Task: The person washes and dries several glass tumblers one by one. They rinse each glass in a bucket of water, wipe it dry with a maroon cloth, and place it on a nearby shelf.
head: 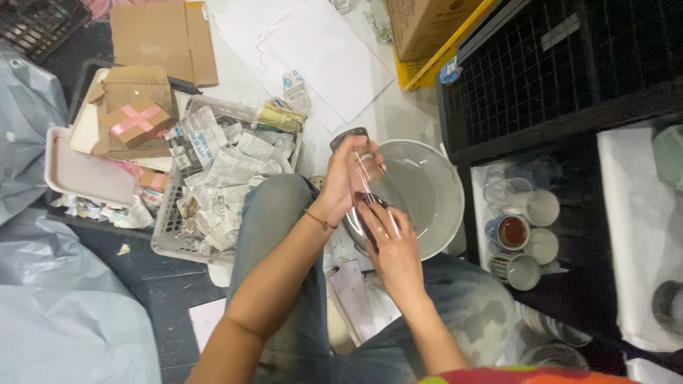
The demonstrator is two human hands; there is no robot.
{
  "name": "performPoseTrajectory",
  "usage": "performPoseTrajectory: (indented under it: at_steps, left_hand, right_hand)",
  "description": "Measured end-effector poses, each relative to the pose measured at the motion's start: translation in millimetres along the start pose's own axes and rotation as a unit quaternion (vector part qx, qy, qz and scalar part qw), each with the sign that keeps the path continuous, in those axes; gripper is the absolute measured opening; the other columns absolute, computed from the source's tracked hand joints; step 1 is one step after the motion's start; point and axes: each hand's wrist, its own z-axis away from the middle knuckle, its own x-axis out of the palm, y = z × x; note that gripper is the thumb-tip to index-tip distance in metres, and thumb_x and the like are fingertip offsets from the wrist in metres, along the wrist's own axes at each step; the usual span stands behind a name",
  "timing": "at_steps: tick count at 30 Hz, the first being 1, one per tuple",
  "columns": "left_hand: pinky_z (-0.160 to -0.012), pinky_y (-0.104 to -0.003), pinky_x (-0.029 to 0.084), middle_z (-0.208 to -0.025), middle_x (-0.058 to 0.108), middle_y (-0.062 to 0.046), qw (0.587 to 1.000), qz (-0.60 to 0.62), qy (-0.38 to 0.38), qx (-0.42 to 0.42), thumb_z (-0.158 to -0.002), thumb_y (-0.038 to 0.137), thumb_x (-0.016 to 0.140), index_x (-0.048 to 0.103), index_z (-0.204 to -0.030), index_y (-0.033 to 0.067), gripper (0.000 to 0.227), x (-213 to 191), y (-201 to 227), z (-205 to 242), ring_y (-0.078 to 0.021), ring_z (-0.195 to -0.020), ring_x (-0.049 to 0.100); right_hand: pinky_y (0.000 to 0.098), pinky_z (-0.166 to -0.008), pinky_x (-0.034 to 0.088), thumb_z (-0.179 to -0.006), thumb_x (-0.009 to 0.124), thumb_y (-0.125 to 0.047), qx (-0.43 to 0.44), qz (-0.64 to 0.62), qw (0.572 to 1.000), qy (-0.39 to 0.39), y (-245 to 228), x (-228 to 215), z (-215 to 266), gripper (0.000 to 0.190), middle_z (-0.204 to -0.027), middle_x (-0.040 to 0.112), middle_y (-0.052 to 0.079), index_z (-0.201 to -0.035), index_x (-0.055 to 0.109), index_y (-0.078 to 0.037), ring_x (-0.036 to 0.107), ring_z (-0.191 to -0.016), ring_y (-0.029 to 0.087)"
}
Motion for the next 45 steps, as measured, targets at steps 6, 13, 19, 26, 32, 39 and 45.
performPoseTrajectory:
  at_steps: [6,13,19,26,32,39,45]
  left_hand:
    - [-0.073,-0.039,0.055,-0.095,0.059,-0.007,0.993,-0.005,0.115,0.026,-0.084,0.026,0.071,0.057,-0.101,0.0076,0.029,1.8,-2.5,-6.3,-0.0218,-0.081,0.063]
    - [-0.081,-0.038,0.056,-0.095,0.057,-0.007,0.985,0.132,0.110,-0.015,-0.081,0.031,0.075,0.054,-0.097,0.0077,0.035,9.2,4.9,-14.4,-0.0226,-0.088,0.060]
    - [-0.084,-0.038,0.055,-0.091,0.060,-0.007,0.991,0.095,0.062,-0.073,-0.080,0.034,0.073,0.056,-0.093,0.0060,0.036,26.6,-22.3,-7.1,-0.0224,-0.087,0.063]
    - [-0.082,-0.041,0.057,-0.093,0.061,-0.007,0.998,0.057,0.029,0.025,-0.089,0.029,0.069,0.059,-0.097,0.0071,0.025,15.7,-23.2,-7.3,-0.0215,-0.086,0.065]
    - [-0.078,-0.042,0.058,-0.097,0.062,-0.006,0.995,0.015,0.063,0.082,-0.095,0.023,0.067,0.062,-0.102,0.0070,0.018,14.3,-48.5,0.6,-0.0221,-0.089,0.066]
    - [-0.080,-0.042,0.058,-0.095,0.060,-0.004,0.996,0.044,0.065,0.050,-0.091,0.024,0.066,0.060,-0.101,0.0085,0.020,3.0,-46.4,4.5,-0.0229,-0.088,0.067]
    - [-0.085,-0.045,0.056,-0.098,0.063,-0.010,0.988,0.040,-0.020,0.149,-0.087,0.016,0.068,0.059,-0.119,0.0174,0.034,18.1,-35.9,8.0,-0.0251,-0.087,0.065]
  right_hand:
    - [0.0426,-0.092,0.049,-0.067,0.073,0.004,0.040,0.098,0.994,0.004,23.3,-24.4,19.0,0.063,-0.129,0.065,0.001,-0.126,0.066,-0.018,0.061,-0.117,0.027]
    - [0.0427,-0.113,0.047,-0.088,0.068,0.002,0.241,-0.458,0.794,0.320,108.1,-24.4,39.5,0.060,-0.135,0.057,0.012,-0.146,0.053,-0.008,0.059,-0.126,0.028]
    - [0.0478,-0.118,0.037,-0.078,0.067,0.001,0.170,-0.834,0.514,0.110,101.5,1.7,48.8,0.086,-0.154,0.047,0.019,-0.157,0.034,-0.002,0.049,-0.139,0.034]
    - [0.0355,-0.111,0.046,-0.090,0.078,-0.006,0.220,-0.476,0.835,0.166,85.4,26.1,28.8,0.067,-0.142,0.059,0.012,-0.148,0.045,-0.001,0.058,-0.129,0.021]
    - [0.0308,-0.087,0.059,-0.085,0.091,-0.010,0.089,-0.089,0.934,0.336,90.1,4.0,1.9,0.047,-0.109,0.075,0.010,-0.121,0.062,-0.004,0.074,-0.098,0.021]
    - [0.0344,-0.088,0.059,-0.088,0.090,-0.011,0.056,-0.115,0.918,0.376,75.4,18.4,3.3,0.042,-0.111,0.073,0.010,-0.119,0.062,-0.005,0.071,-0.097,0.023]
    - [0.0332,-0.078,0.059,-0.092,0.080,-0.012,0.329,-0.557,0.715,0.266,66.9,39.6,7.4,0.034,-0.107,0.072,0.008,-0.120,0.064,-0.002,0.071,-0.091,0.018]
